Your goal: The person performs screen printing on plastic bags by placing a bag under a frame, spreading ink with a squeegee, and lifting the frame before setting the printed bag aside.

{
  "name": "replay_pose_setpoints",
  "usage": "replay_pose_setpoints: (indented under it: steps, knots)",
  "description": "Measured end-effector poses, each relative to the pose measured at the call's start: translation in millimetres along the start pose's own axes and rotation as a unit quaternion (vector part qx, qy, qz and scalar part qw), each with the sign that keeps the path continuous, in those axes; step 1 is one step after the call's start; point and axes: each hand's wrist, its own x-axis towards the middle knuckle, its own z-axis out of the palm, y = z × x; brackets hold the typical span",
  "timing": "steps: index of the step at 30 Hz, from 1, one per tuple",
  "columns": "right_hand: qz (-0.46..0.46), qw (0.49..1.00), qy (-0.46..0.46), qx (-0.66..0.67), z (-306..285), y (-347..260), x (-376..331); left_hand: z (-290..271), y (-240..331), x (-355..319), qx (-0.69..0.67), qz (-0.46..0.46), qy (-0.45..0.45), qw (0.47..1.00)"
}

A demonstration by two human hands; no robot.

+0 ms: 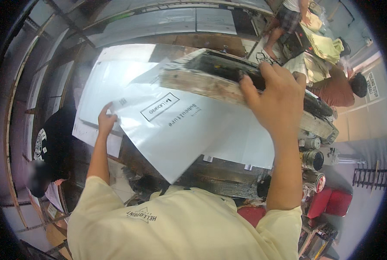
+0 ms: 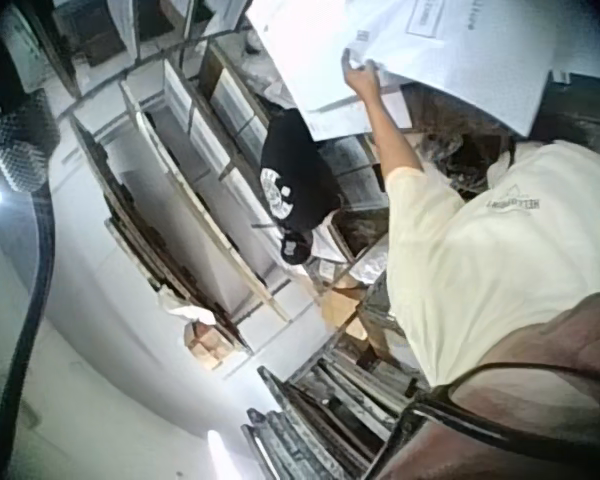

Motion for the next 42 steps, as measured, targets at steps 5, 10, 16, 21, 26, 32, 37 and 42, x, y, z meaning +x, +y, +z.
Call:
replay_pose_setpoints:
  steps: [5, 10, 16, 21, 26, 32, 37, 42]
  knots:
    - [-0.002, 1.0, -0.008, -0.015, 1, -4, -26, -60, -90, 111, 0.201, 0.06, 0.024, 0.977]
    - [0.002, 1.0, 0.008, 0.012, 2, -10, -39, -14, 53, 78, 0.389, 0.071, 0.182, 0.9]
    - [-0.028, 0.981, -0.194, 0.002, 30, -18, -126, 101, 203, -227, -0.619, -0.078, -0.387, 0.679]
    - [0.019, 0.93, -0.338, 0.141, 103, -32, -243, 140, 136, -263, -0.544, -0.334, -0.322, 0.699]
    - [0.046, 0.923, -0.354, 0.143, 154, -52, -304, 184, 91, -251, -0.456, -0.44, -0.303, 0.712]
    - [0.002, 0.968, -0.226, 0.11, 238, 4, -245, 196, 92, -255, -0.393, -0.48, -0.246, 0.745]
    - [-0.019, 0.984, -0.144, 0.102, 337, 76, -140, 198, 106, -250, -0.391, -0.478, -0.244, 0.747]
    - [-0.02, 0.948, -0.288, 0.135, 353, 131, -44, 192, 122, -260, -0.364, -0.454, -0.211, 0.785]
